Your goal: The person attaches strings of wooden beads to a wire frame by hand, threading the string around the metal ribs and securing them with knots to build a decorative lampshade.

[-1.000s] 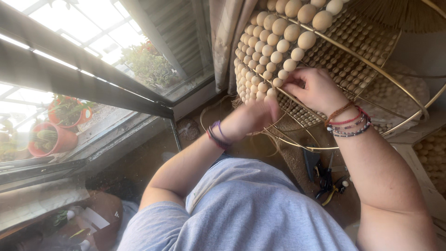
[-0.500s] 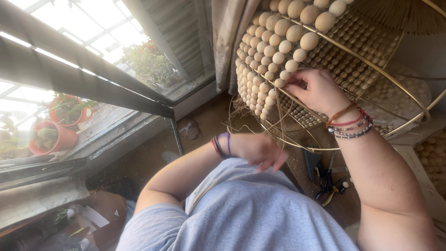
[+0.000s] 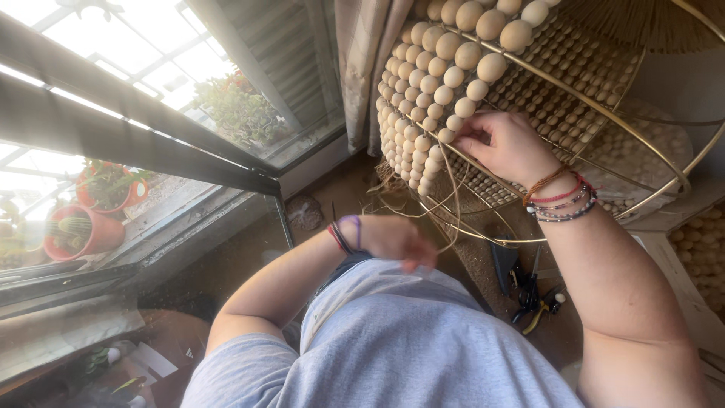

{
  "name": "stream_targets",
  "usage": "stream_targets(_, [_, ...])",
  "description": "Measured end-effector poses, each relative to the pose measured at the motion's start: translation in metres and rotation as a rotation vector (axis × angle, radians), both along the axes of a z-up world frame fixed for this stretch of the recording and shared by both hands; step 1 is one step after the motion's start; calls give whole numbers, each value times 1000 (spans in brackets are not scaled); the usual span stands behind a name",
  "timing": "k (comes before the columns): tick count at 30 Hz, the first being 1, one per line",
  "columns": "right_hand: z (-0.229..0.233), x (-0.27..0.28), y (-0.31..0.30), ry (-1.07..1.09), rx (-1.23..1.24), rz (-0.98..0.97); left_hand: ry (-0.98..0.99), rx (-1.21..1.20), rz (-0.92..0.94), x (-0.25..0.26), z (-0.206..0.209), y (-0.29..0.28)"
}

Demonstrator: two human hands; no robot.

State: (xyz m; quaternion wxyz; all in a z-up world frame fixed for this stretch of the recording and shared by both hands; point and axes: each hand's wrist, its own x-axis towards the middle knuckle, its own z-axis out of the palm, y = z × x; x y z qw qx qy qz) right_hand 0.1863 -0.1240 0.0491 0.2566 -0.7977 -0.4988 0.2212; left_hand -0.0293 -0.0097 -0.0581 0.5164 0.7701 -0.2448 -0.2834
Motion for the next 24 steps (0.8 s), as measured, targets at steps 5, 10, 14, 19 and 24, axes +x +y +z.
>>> stream_targets(5, [-1,-2,0,0,6,-10,303,-979,701,31,51,11])
stream_targets(10, [3,-1,3,42,-9,-29,-73,-230,181,6,6,-12])
stream_targets(14, [-2,-1,1,66,-11,-27,70,45,392,12,31,-5])
stream_targets(19, [-1,-2,1,39,-15,-16,356,-1371,836,33,35,3])
stream_targets(24, [3,-2,1,169,-9,-41,-76,37,-96,11,-1,-5])
